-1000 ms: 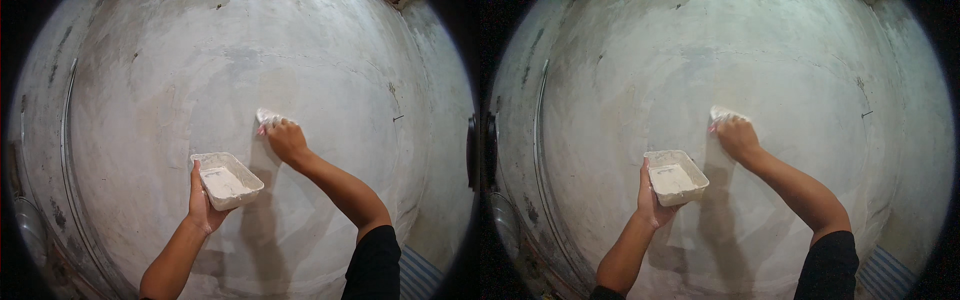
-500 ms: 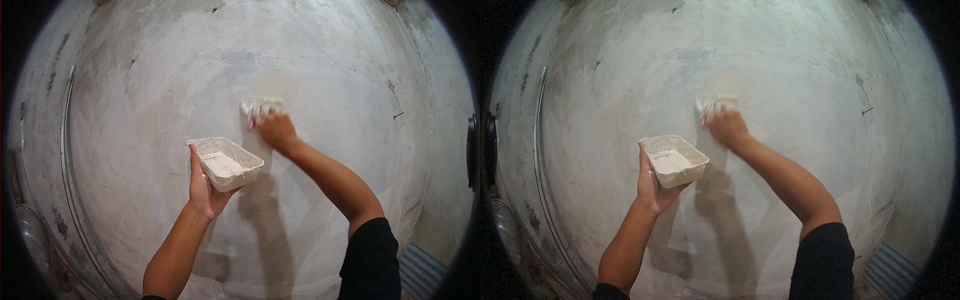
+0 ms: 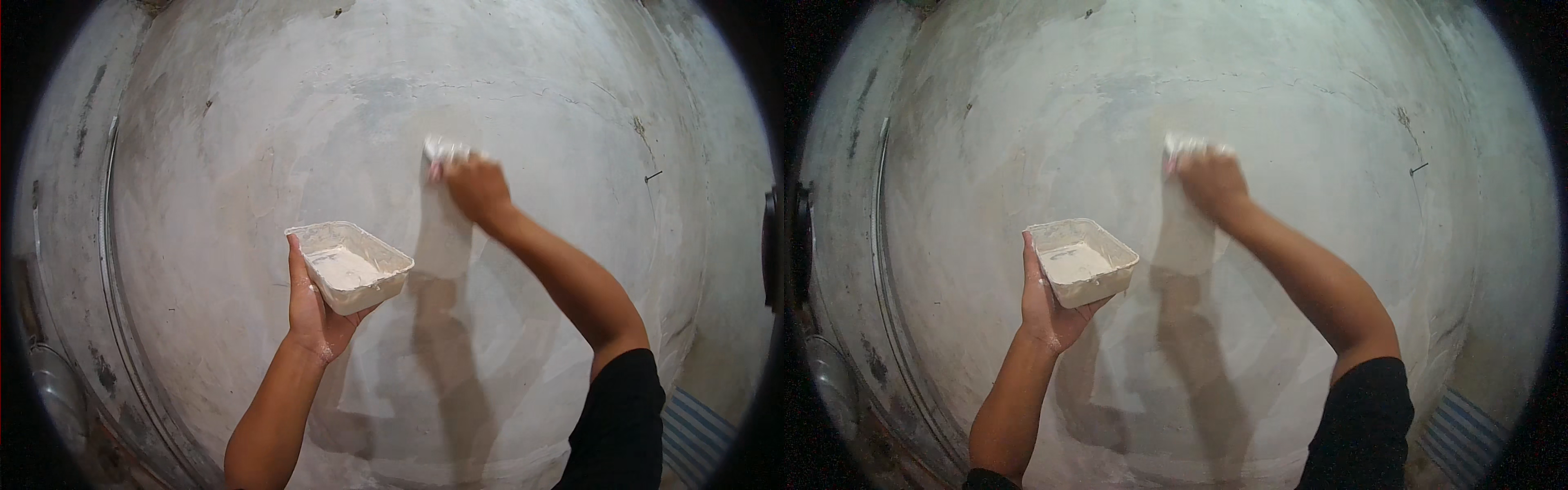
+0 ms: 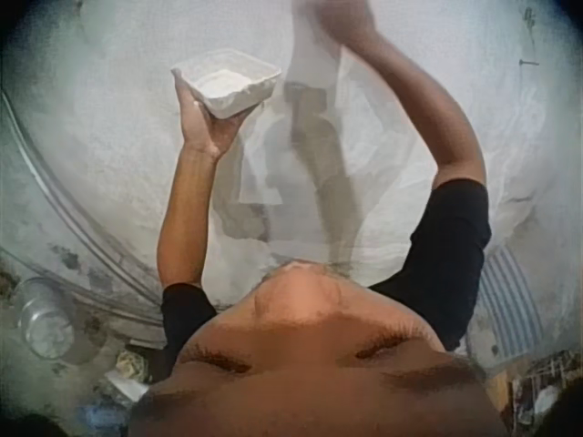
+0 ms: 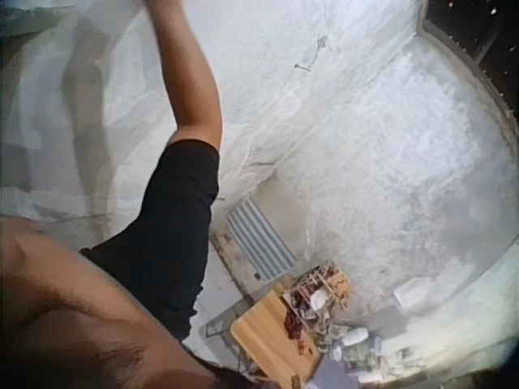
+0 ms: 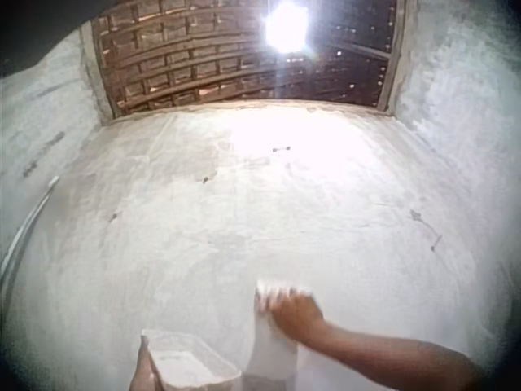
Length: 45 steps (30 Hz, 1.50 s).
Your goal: Apply wall putty or filler to a damaged area of a wall using a putty knife.
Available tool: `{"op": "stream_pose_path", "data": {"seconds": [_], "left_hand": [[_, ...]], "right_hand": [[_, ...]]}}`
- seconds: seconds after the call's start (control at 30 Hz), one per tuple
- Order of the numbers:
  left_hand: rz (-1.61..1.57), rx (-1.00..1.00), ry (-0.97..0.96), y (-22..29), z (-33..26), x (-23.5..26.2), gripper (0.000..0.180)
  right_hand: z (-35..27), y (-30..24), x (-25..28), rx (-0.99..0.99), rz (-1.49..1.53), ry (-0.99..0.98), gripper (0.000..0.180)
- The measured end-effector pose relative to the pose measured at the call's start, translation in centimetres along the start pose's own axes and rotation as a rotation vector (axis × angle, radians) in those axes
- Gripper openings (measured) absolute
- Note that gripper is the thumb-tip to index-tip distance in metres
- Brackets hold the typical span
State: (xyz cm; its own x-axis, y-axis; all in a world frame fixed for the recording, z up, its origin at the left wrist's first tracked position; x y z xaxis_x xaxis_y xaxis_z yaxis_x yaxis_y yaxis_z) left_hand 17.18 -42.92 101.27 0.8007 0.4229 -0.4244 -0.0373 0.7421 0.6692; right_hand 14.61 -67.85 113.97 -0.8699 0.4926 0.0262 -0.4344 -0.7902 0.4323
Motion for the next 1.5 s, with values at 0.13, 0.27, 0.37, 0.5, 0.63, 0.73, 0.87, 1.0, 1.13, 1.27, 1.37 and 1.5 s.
{"op": "stream_pose_path", "data": {"seconds": [0.13,0.27,0.37,0.5,0.63,0.73,0.87,1.0,1.13,1.27,1.37,1.5], "left_hand": [[-0.04,-0.007,0.025,0.6,-0.1,0.6,0.087],[-0.023,0.008,0.006,-0.1,1.4,0.0,0.088],[0.007,0.033,-0.036,-0.8,1.7,-1.8,0.089],[0.058,0.002,-0.038,-1.1,1.8,-1.5,0.097],[-0.025,-0.003,0.024,-0.4,1.2,-0.6,0.088],[-0.002,-0.009,0.031,-0.1,1.3,-0.4,0.088],[0.074,-0.011,0.028,0.1,0.8,-1.3,0.097],[0.103,-0.001,-0.005,-0.6,1.3,-1.4,0.097],[0.064,0.015,0.02,-0.8,1.6,-0.2,0.093],[0.025,0.038,0.047,0.1,1.2,-0.6,0.091],[0.057,0.035,0.029,0.4,1.1,-0.7,0.091],[0.035,0.046,0.009,0.3,1.0,-1.4,0.092]], "right_hand": [[-3.8,-5.2,2.3,0.175,0.178,-0.136,0.014],[0.9,-0.6,2.2,-0.025,0.144,0.026,0.017],[4.5,3.8,2.4,-0.07,0.106,0.296,0.015],[3.7,1.6,-1.9,-0.081,0.007,0.04,0.012],[-1.0,-5.6,0.5,0.193,0.166,-0.156,0.016],[0.6,-4.5,2.8,0.062,0.186,-0.039,0.016],[7.0,3.5,3.6,-0.182,0.096,0.11,0.018],[8.7,7.0,2.1,-0.113,0.078,0.171,0.017],[4.3,2.3,0.5,0.081,0.103,0.038,0.016],[-3.1,-2.0,2.4,0.335,0.236,-0.143,0.025],[-1.5,0.5,4.4,0.139,0.278,-0.124,0.024],[4.1,7.6,4.2,-0.072,0.198,0.212,0.024]]}}
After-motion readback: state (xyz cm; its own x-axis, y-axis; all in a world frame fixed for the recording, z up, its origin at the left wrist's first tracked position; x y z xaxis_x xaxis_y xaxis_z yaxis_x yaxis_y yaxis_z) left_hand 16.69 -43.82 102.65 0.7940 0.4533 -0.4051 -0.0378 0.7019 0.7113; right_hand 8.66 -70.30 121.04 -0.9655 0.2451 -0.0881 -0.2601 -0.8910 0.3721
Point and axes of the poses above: each hand's wrist, its own z-axis towards the middle knuckle, its own x-axis out of the back of the hand, y = z × x, the point moved 3 cm from there along z, towards the middle knuckle, and after that the axes turned 2 degrees about -x, right-handed, at the moved point
